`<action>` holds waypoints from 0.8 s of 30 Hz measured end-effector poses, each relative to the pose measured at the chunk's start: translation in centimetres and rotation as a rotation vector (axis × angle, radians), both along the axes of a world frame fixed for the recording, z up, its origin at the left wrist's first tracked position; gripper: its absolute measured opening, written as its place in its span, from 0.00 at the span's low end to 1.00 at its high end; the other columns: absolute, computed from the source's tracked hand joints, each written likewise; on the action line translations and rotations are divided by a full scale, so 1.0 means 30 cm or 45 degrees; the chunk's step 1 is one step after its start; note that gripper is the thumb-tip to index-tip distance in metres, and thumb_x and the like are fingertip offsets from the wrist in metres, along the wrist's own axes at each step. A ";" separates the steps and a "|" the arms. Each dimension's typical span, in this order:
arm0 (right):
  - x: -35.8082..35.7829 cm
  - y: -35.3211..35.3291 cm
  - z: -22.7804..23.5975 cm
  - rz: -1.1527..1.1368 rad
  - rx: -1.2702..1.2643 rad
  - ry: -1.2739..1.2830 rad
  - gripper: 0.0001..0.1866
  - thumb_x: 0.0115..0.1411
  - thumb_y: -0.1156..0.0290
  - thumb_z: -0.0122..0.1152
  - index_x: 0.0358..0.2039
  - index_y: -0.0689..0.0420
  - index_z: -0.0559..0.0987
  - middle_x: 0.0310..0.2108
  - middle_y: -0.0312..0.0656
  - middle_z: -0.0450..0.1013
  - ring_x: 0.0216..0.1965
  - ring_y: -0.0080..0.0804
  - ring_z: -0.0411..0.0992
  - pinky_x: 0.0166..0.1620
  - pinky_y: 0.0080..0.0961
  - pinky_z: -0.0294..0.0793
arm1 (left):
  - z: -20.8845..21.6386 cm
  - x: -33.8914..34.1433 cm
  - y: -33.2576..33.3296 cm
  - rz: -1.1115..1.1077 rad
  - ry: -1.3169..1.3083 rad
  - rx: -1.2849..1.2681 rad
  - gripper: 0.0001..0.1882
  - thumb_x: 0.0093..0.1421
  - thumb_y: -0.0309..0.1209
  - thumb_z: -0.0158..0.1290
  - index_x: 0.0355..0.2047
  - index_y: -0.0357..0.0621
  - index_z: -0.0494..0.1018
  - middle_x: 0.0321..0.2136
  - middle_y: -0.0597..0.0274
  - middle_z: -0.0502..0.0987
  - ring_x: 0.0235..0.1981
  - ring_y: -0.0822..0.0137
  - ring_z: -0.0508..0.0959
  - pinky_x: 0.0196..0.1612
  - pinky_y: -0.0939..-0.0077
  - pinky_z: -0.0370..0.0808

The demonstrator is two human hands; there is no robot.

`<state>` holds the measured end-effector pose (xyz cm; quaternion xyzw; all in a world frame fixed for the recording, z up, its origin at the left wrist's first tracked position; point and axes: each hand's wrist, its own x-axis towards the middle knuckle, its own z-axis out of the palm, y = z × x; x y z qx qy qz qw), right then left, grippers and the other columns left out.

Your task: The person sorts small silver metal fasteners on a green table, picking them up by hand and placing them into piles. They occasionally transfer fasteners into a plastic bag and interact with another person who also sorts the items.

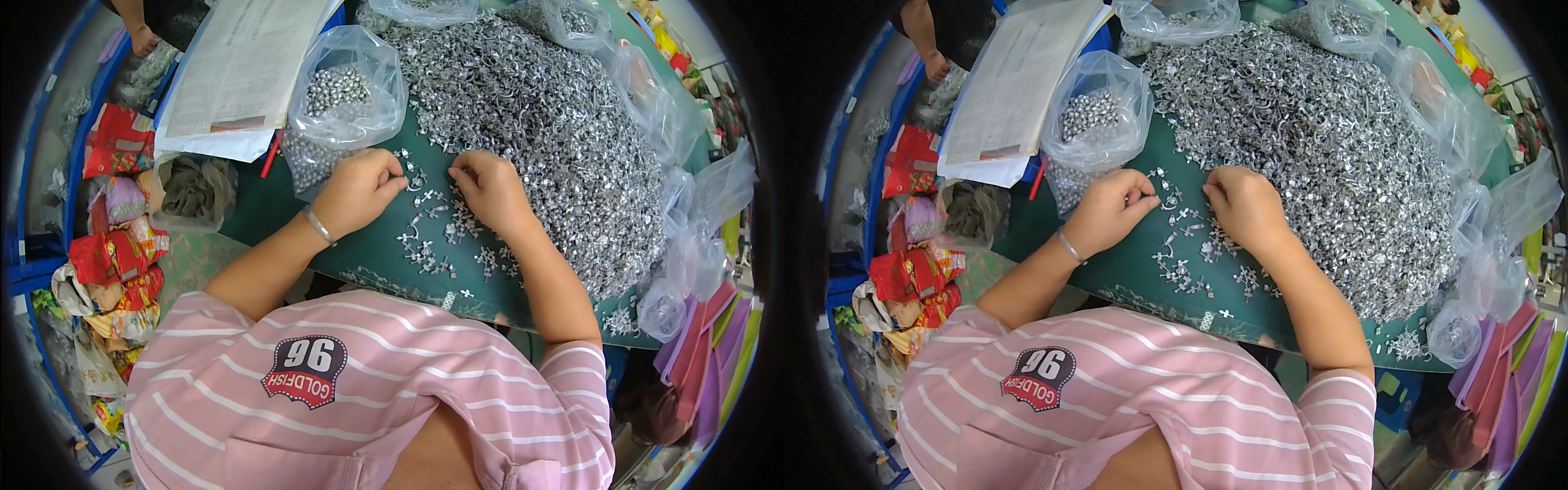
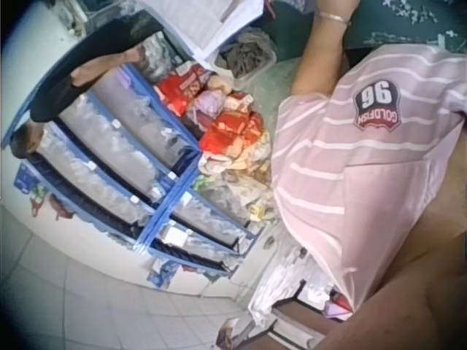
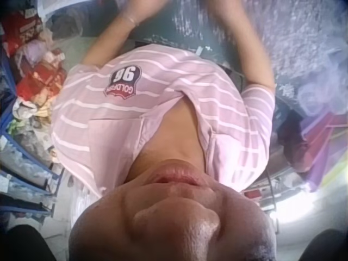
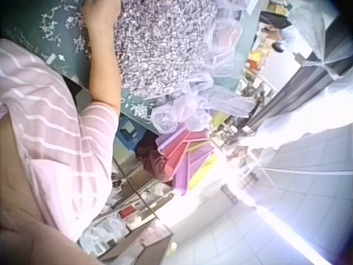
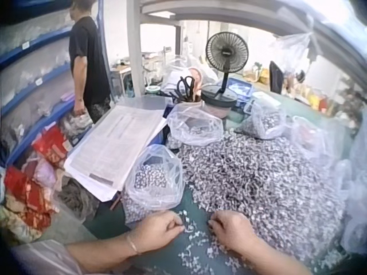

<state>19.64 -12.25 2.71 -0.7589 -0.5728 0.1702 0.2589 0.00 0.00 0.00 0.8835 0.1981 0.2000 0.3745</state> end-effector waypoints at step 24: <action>0.004 0.044 -0.027 -0.075 0.126 0.687 0.06 0.56 0.72 0.61 0.31 0.62 0.78 0.24 0.33 0.73 0.24 0.19 0.66 0.29 0.18 0.68 | 0.085 -0.066 0.002 0.099 -0.281 -1.903 0.06 0.57 0.26 0.49 0.35 0.38 0.70 0.19 0.68 0.67 0.16 0.78 0.62 0.15 0.90 0.53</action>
